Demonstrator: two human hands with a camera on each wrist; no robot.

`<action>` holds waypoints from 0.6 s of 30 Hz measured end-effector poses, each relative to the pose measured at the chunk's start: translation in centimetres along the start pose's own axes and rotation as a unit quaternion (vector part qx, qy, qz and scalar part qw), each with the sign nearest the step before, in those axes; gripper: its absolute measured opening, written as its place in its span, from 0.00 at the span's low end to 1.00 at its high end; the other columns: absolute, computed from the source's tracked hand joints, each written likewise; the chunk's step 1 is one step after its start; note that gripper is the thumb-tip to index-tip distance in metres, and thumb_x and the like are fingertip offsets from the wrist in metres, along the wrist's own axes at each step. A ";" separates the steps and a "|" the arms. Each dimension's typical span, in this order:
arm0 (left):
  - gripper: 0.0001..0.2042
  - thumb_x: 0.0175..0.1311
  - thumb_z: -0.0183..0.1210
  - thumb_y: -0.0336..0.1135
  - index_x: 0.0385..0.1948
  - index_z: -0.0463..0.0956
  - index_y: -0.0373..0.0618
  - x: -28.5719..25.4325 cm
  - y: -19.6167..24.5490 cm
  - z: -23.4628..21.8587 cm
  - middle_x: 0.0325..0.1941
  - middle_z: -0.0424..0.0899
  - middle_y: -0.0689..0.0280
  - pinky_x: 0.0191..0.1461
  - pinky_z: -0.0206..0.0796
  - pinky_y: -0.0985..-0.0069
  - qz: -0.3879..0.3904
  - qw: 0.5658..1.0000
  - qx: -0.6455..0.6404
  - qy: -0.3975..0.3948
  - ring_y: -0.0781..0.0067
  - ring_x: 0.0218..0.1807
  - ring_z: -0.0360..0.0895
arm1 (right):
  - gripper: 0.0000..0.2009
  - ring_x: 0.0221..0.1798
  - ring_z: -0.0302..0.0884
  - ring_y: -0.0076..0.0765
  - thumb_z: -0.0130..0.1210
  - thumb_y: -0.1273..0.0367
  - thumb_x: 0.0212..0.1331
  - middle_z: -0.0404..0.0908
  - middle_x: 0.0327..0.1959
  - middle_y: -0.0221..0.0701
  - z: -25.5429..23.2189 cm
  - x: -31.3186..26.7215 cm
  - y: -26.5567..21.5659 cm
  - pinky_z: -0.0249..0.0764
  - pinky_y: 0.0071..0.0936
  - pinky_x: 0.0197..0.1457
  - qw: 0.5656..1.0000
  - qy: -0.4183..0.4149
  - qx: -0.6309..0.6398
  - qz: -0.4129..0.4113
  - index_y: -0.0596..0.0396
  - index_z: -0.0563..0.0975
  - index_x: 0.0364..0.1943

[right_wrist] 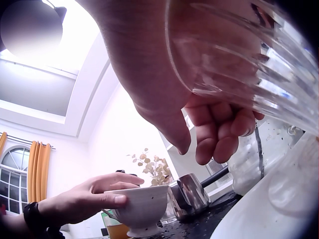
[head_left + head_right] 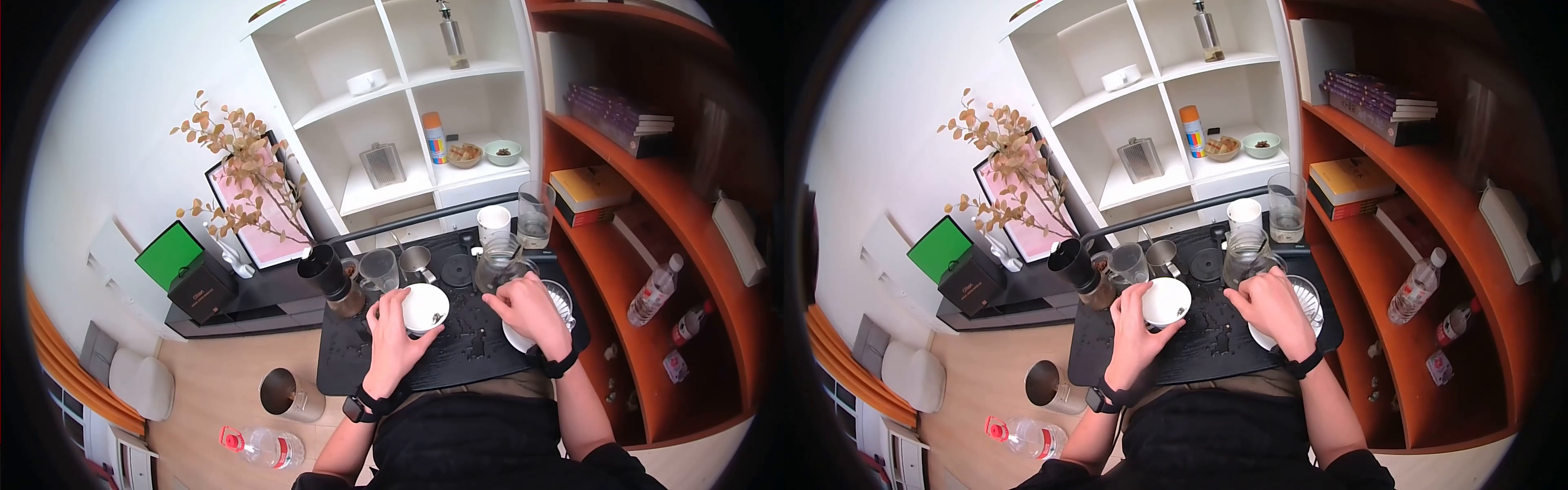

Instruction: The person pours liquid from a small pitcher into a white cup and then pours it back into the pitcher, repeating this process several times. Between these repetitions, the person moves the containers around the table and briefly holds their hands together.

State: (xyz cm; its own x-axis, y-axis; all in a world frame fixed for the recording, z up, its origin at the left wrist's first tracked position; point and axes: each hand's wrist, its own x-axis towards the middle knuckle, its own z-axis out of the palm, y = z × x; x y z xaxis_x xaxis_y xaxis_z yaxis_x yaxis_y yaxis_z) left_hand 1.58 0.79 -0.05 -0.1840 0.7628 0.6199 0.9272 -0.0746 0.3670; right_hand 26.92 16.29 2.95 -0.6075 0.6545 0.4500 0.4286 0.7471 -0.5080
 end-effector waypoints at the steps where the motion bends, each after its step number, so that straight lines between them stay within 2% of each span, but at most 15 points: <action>1: 0.47 0.56 0.89 0.46 0.76 0.72 0.40 -0.1 -0.1 0.2 0.75 0.81 0.52 0.87 0.57 0.43 0.000 1.000 0.000 0.000 0.44 0.78 0.77 | 0.22 0.31 0.82 0.60 0.71 0.60 0.74 0.84 0.22 0.48 0.0 0.0 0.0 0.75 0.45 0.57 1.000 0.000 0.000 0.001 0.63 0.86 0.24; 3: 0.49 0.56 0.89 0.50 0.77 0.71 0.40 -0.2 -0.1 0.3 0.74 0.81 0.51 0.89 0.51 0.35 -0.006 0.999 0.032 -0.015 0.45 0.79 0.77 | 0.22 0.31 0.82 0.60 0.70 0.60 0.74 0.83 0.22 0.48 0.0 0.0 -0.1 0.75 0.45 0.57 1.000 0.000 0.000 0.001 0.63 0.86 0.24; 9: 0.53 0.57 0.89 0.55 0.80 0.69 0.39 -0.3 -0.1 -0.5 0.73 0.83 0.48 0.89 0.47 0.27 -0.026 0.996 0.062 -0.053 0.45 0.80 0.77 | 0.22 0.31 0.82 0.60 0.70 0.60 0.74 0.83 0.23 0.48 0.0 0.0 0.0 0.75 0.45 0.57 1.000 -0.004 -0.005 0.003 0.63 0.86 0.24; 13: 0.54 0.57 0.88 0.54 0.80 0.68 0.34 -0.2 0.1 -1.5 0.75 0.80 0.45 0.89 0.51 0.32 0.004 0.997 0.062 -0.050 0.42 0.79 0.76 | 0.22 0.31 0.82 0.60 0.70 0.60 0.74 0.83 0.22 0.49 0.1 0.0 0.0 0.75 0.45 0.57 1.000 0.003 -0.004 0.004 0.63 0.86 0.24; 15: 0.52 0.61 0.86 0.53 0.81 0.67 0.33 -0.1 -0.3 -2.7 0.75 0.80 0.42 0.88 0.57 0.42 -0.011 0.999 0.019 -0.049 0.40 0.78 0.76 | 0.22 0.31 0.82 0.60 0.70 0.60 0.74 0.83 0.22 0.49 0.1 0.0 0.1 0.75 0.45 0.56 1.000 0.006 -0.002 0.004 0.63 0.86 0.24; 16: 0.41 0.73 0.79 0.48 0.79 0.70 0.33 -0.1 -0.5 -3.3 0.74 0.81 0.42 0.84 0.62 0.50 -0.028 0.999 0.010 -0.038 0.39 0.77 0.77 | 0.22 0.31 0.82 0.60 0.70 0.60 0.74 0.83 0.22 0.49 0.1 0.0 0.1 0.75 0.45 0.56 1.000 0.007 0.002 0.002 0.63 0.86 0.24; 18: 0.27 0.84 0.67 0.43 0.75 0.77 0.36 0.0 -1.6 -4.3 0.71 0.85 0.44 0.81 0.64 0.51 -0.076 0.997 -0.014 -0.006 0.41 0.75 0.79 | 0.22 0.31 0.82 0.61 0.70 0.60 0.74 0.83 0.22 0.49 0.0 0.0 0.1 0.75 0.45 0.56 1.000 0.004 0.000 0.000 0.63 0.86 0.24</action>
State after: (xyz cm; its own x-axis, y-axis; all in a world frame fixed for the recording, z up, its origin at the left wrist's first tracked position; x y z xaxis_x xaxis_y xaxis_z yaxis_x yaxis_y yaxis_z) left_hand -1.30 -1.83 2.38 -0.3174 0.7742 0.5476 0.8798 0.0250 0.4746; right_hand 26.93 16.38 2.89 -0.6021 0.6555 0.4558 0.4292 0.7471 -0.5076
